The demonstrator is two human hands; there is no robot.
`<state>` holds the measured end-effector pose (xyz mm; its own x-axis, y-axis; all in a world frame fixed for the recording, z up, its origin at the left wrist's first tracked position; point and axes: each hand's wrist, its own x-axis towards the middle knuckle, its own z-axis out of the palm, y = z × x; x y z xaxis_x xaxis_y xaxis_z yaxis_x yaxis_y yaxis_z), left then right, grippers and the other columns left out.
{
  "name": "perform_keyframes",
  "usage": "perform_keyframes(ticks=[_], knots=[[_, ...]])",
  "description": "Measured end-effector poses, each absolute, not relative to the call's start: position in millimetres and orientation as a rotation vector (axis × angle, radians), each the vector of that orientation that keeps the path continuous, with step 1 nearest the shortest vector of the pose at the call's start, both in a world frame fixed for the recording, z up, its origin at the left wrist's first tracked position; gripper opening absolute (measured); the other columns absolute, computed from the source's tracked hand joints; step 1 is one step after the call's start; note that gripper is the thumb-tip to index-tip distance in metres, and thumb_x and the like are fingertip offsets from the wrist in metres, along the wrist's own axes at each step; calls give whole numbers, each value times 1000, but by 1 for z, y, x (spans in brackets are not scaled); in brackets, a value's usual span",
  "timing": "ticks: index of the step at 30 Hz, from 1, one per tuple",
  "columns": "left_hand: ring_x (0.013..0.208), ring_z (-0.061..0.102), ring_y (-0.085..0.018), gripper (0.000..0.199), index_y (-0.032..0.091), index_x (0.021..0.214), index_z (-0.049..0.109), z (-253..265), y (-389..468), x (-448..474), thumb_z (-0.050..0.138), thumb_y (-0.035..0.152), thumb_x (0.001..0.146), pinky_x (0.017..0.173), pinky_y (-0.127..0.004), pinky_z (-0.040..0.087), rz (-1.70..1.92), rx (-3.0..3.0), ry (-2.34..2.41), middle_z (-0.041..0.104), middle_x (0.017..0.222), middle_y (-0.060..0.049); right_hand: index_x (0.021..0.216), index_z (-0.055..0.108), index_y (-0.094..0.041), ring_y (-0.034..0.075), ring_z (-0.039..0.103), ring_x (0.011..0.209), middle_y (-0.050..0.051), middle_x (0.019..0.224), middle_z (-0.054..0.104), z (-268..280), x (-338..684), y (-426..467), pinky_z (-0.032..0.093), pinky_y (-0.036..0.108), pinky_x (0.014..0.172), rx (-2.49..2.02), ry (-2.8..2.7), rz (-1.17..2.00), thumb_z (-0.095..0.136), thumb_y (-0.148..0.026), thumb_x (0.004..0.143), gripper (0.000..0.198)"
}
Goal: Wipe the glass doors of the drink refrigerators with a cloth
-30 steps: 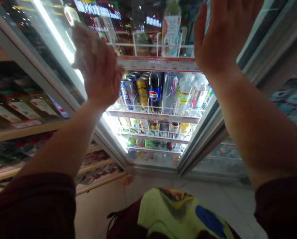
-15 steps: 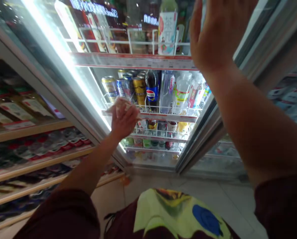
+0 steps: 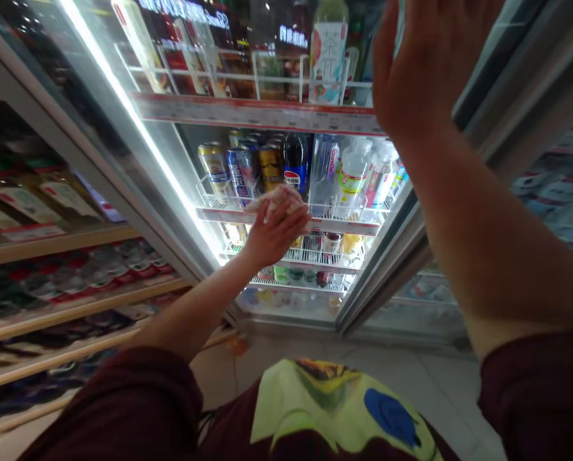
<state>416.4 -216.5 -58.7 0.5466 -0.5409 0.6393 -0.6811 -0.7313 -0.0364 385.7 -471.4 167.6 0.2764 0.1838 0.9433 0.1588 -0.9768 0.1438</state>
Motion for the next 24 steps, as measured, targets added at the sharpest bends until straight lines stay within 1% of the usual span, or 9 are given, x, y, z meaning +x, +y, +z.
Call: perform_keyframes(ticks=[2,3,6,9,12,14,17,20,24], knots=[[153,35,-22,40,35,136,62,-64,-189,418,50,45,99,133,-56,5,923,2584,-1021,60,147,4,157,38,-8,39,28,153,13,156,48,166,388,-474,7,59,127,2431,374,1861,24,-39,110,58],[156,28,-25,45,30,139,60,-52,-170,423,49,46,99,131,-60,2,963,2585,-968,54,152,1,157,36,-8,39,31,152,13,157,47,165,389,-474,7,61,127,2414,388,1865,23,-38,110,58],[160,-3,-27,65,14,160,26,21,-120,443,33,45,104,129,-60,-8,1306,2545,-666,13,172,-4,158,34,-7,39,34,150,13,158,45,164,390,-476,6,60,126,2423,411,1868,22,-37,111,57],[160,-6,-25,64,17,164,7,75,-116,453,21,44,108,132,-52,-3,1562,2445,-388,0,173,3,156,38,-6,39,28,153,14,159,44,164,388,-475,7,59,126,2425,416,1890,22,-39,111,58],[160,-8,-28,62,17,164,13,49,-158,446,25,42,109,131,-59,-5,1506,2398,-380,8,173,-2,155,42,-7,41,25,154,15,160,43,163,387,-472,15,60,126,2373,403,1913,22,-39,111,58],[159,-11,-32,59,18,160,31,-2,-194,432,39,39,106,128,-65,-9,1407,2410,-585,22,170,-6,155,42,-9,40,28,153,14,161,43,162,387,-468,21,58,126,2306,351,1968,24,-37,111,56],[160,14,-28,44,29,146,56,-78,-229,414,50,31,102,131,-60,-1,1366,2466,-1040,53,153,-2,156,41,-16,33,27,156,9,163,40,158,387,-466,21,56,128,2297,387,2080,32,-35,109,52],[156,27,-26,51,30,151,50,-109,-236,410,53,26,99,133,-56,9,1509,2434,-1061,56,150,-2,156,41,-26,29,25,157,2,164,39,152,390,-470,19,61,129,2336,585,2145,37,-32,106,50],[155,30,-25,59,31,156,41,-90,-234,410,52,25,99,133,-53,17,1597,2415,-975,50,155,0,155,43,-35,29,38,152,-2,159,46,137,399,-478,32,62,126,2362,873,2015,42,-24,101,55]])
